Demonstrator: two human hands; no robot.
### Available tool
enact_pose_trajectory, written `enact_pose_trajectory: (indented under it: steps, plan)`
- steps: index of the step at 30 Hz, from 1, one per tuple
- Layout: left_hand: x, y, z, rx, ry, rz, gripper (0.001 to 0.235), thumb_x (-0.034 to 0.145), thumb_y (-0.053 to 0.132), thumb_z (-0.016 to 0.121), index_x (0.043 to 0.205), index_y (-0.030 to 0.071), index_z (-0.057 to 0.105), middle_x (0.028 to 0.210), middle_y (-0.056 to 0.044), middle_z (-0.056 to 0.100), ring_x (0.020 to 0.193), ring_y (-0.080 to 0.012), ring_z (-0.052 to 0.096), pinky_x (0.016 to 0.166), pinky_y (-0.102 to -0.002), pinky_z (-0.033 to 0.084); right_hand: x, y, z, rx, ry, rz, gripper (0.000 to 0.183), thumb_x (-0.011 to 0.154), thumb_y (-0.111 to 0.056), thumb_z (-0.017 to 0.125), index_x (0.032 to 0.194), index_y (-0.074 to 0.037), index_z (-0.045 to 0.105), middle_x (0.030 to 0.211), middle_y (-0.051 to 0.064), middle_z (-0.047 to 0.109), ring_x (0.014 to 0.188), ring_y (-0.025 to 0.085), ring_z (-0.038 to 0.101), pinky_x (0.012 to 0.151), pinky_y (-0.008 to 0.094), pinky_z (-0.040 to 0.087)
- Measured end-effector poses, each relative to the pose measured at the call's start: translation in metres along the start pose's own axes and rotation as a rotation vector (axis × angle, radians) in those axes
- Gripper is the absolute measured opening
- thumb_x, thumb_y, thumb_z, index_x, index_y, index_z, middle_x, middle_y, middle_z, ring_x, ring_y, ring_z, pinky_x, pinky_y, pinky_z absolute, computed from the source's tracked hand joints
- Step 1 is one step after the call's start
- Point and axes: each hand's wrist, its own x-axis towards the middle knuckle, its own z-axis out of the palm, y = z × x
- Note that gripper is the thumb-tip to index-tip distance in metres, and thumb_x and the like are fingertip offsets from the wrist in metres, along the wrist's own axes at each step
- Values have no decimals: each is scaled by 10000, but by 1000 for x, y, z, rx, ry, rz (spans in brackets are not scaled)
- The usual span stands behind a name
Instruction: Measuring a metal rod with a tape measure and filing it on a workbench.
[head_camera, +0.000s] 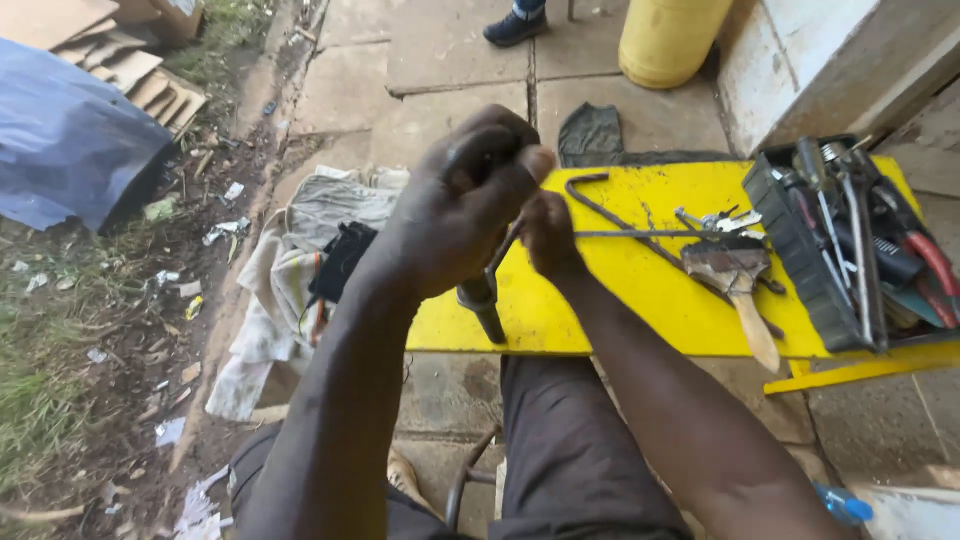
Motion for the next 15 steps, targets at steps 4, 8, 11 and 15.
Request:
enact_pose_trajectory:
  steps: [4, 8, 11, 15]
  plan:
    - [1, 4, -15, -49, -93, -149, 250, 1053, 361, 610, 1083, 115, 574, 853, -8, 506, 671, -98, 473, 565, -271, 436, -6, -16, -9, -56, -124, -7, 621, 939, -775, 375, 753, -214, 565, 570, -26, 489, 475, 87, 473, 533, 252, 386]
    - [6, 8, 5, -8, -54, -50, 147, 1079, 219, 617, 1075, 75, 643, 856, -24, 568, 717, -114, 503, 605, -258, 428, -33, -13, -9, -88, 227, -109, 529, 1039, -629, 394, 781, -195, 549, 610, -15, 494, 562, 92, 504, 598, 270, 417]
    - [14, -2, 9, 79, 84, -129, 162, 1066, 233, 616, 1097, 80, 659, 937, -60, 674, 819, -159, 626, 694, -285, 552, -60, -21, -11, -97, 437, -11, 476, 1060, -529, 469, 753, -175, 554, 592, -16, 502, 549, 84, 489, 586, 277, 397]
    - [31, -40, 1, 214, 455, -329, 174, 1053, 285, 608, 1040, 128, 683, 836, -9, 684, 694, -114, 615, 600, -294, 582, -131, -60, -16, -43, 396, 196, 489, 1062, -435, 555, 646, -216, 422, 537, -59, 351, 490, 87, 318, 482, 320, 263]
